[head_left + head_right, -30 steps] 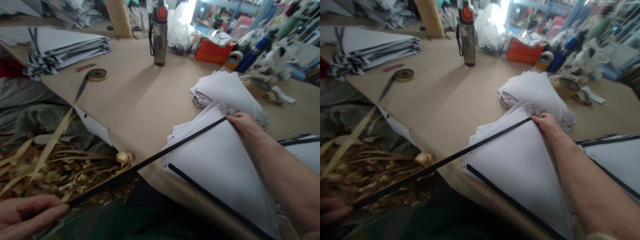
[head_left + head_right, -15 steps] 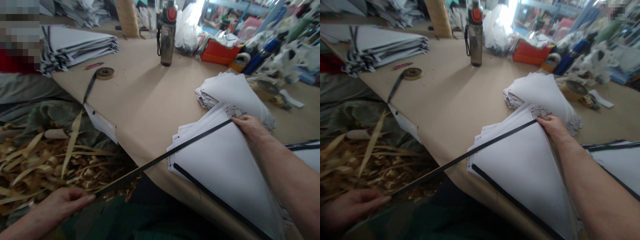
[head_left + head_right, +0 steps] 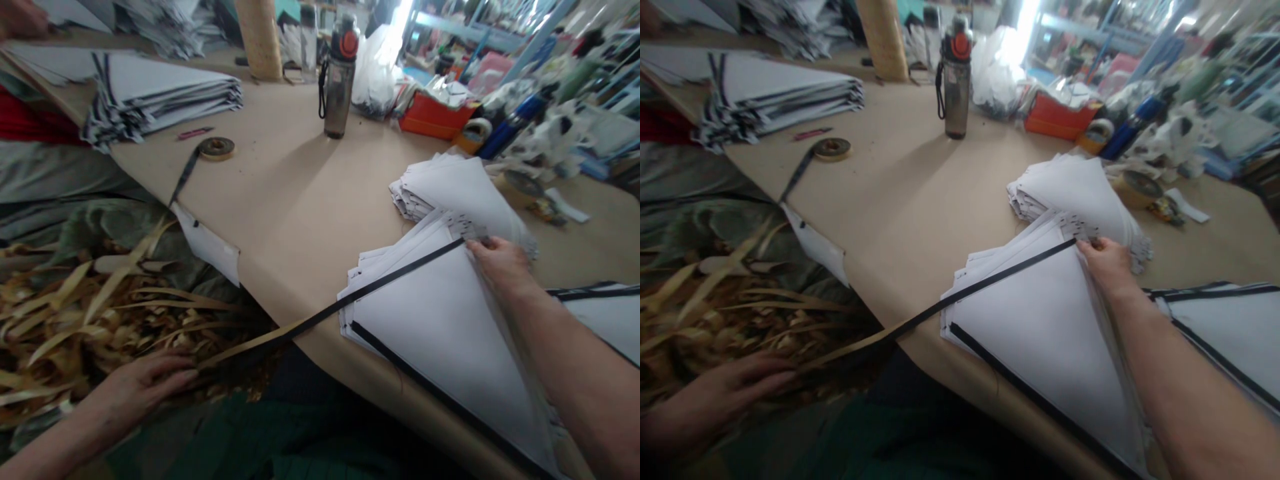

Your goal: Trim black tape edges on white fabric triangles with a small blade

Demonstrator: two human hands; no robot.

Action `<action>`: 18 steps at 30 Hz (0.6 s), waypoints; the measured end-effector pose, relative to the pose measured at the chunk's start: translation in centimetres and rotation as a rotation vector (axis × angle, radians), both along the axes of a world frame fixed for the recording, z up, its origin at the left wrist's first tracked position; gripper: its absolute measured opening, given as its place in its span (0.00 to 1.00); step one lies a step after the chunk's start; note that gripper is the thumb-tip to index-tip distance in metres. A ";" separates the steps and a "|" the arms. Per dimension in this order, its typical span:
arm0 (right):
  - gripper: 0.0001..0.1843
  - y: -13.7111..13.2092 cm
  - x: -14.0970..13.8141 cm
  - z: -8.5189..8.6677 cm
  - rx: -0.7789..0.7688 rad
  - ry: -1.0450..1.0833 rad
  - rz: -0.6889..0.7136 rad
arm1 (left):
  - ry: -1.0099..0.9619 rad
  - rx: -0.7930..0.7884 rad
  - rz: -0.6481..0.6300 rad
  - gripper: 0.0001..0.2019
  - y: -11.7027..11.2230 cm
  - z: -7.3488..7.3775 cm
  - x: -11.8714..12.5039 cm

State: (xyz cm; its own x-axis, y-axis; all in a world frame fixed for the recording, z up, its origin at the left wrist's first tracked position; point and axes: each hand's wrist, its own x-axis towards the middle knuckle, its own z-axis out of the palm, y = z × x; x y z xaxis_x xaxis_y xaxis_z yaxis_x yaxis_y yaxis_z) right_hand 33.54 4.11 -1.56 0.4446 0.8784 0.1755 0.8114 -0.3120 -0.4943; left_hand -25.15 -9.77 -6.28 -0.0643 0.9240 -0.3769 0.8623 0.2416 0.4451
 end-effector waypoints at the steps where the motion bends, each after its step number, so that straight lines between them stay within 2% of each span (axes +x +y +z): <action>1: 0.16 -0.7 -1.3 0.7 0.017 -0.041 -0.002 | -0.054 0.017 0.014 0.32 0.2 0.6 0.1; 3: 0.14 -2.2 -5.3 2.2 0.027 -0.091 0.089 | -0.157 0.138 0.060 0.32 0.9 2.5 1.0; 4: 0.13 -3.0 -7.8 2.8 0.029 -0.055 0.200 | -0.201 0.228 0.080 0.29 1.3 3.7 1.9; 6: 0.10 -4.2 -13.0 3.7 -0.117 -0.048 0.479 | -0.315 0.342 0.069 0.20 2.2 6.0 4.6; 8: 0.10 -4.9 -17.3 3.8 -0.220 -0.138 0.606 | -0.468 0.319 -0.032 0.12 3.2 7.6 7.9; 10: 0.10 -5.0 -19.9 3.3 -0.298 -0.250 0.637 | -0.585 0.328 -0.181 0.11 4.3 8.1 11.3; 13: 0.13 -4.8 -20.5 2.4 -0.368 -0.272 0.609 | -0.514 0.313 -0.405 0.10 5.8 7.2 15.6; 15: 0.12 -5.0 -19.7 2.4 -0.351 -0.165 0.597 | -0.337 0.300 -0.497 0.12 6.7 6.6 17.7; 18: 0.09 -6.0 -18.3 3.0 -0.251 0.023 0.602 | -0.065 0.259 -0.622 0.13 7.7 6.5 19.8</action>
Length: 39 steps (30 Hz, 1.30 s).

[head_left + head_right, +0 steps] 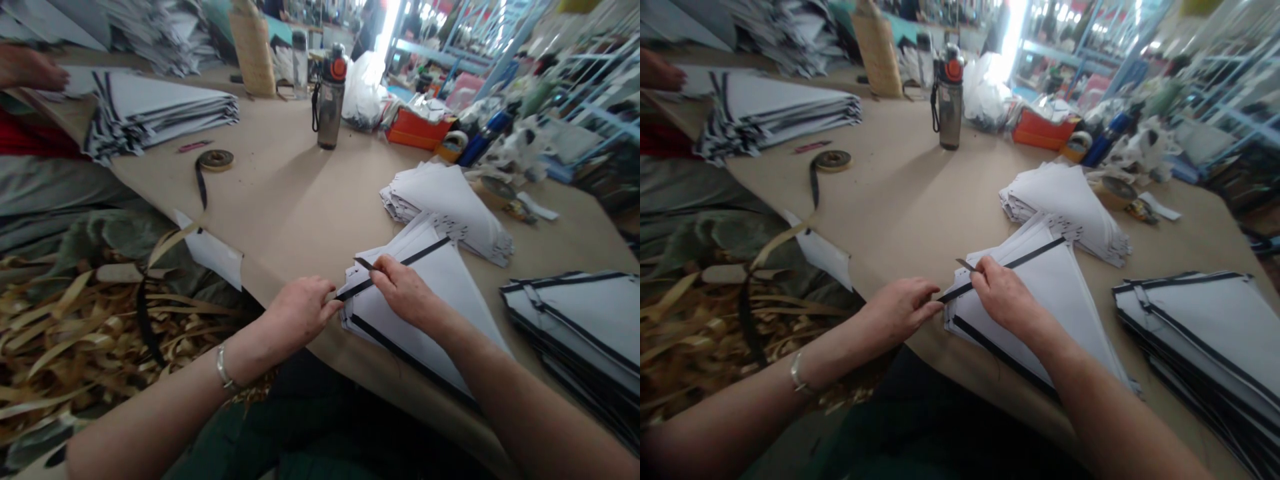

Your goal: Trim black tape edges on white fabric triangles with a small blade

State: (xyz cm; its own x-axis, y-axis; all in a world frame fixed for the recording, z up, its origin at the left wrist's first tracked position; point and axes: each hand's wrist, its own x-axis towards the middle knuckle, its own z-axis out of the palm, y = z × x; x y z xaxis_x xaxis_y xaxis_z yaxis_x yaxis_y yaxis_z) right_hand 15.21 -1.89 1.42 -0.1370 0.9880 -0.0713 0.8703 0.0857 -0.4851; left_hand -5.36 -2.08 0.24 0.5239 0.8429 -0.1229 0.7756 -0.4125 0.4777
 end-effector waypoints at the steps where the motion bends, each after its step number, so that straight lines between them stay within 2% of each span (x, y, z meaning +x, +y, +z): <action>1: 0.10 -0.5 0.3 0.3 0.016 0.045 0.002 | 0.067 0.007 -0.022 0.13 0.2 0.1 0.5; 4: 0.10 -1.9 0.5 0.7 0.052 0.115 0.034 | 0.166 0.008 -0.038 0.12 0.8 0.4 1.2; 7: 0.11 -2.8 -0.3 0.5 0.007 0.134 0.021 | 0.175 -0.015 -0.060 0.10 1.3 0.6 1.5; 10: 0.09 -3.1 -1.3 0.0 -0.072 0.109 -0.035 | 0.165 -0.047 -0.083 0.10 1.8 0.8 1.5; 16: 0.07 -2.6 -2.0 -1.5 -0.062 -0.022 -0.027 | 0.117 -0.103 -0.066 0.09 2.5 0.6 1.1; 19: 0.07 -2.5 -2.3 -1.7 -0.041 -0.131 0.015 | 0.077 -0.120 -0.075 0.09 2.3 0.5 1.2; 22: 0.08 -2.6 -3.0 -1.6 -0.032 -0.227 0.051 | 0.015 -0.147 -0.143 0.09 1.5 0.6 1.7; 24: 0.08 -2.8 -3.3 -1.4 -0.049 -0.226 0.043 | -0.032 -0.144 -0.194 0.10 0.9 0.7 2.0; 26: 0.06 -2.9 -2.8 -1.1 -0.041 -0.122 0.033 | -0.079 -0.057 -0.196 0.11 0.7 0.7 2.0; 29: 0.07 -3.3 0.3 -0.4 0.056 0.178 -0.068 | -0.172 0.150 -0.211 0.13 1.3 0.0 1.6; 32: 0.08 -4.3 6.2 0.3 0.142 0.376 -0.289 | -0.295 0.273 -0.318 0.14 2.1 -1.4 1.7; 36: 0.12 -5.6 14.3 0.1 0.143 0.143 -0.562 | -0.324 0.281 -0.374 0.13 2.1 -3.4 2.4; 39: 0.15 -5.9 17.0 -1.0 0.054 0.055 -0.632 | -0.304 0.237 -0.377 0.13 2.0 -4.5 2.9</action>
State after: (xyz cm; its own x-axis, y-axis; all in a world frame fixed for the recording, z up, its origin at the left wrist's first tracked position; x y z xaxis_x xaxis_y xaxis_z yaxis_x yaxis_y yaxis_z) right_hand 32.23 -7.76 0.47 0.4714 0.8815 -0.0285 0.7351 -0.4105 -0.5396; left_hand -2.47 -0.12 -4.21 0.7776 0.5758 0.2526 0.3942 -0.7594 0.5176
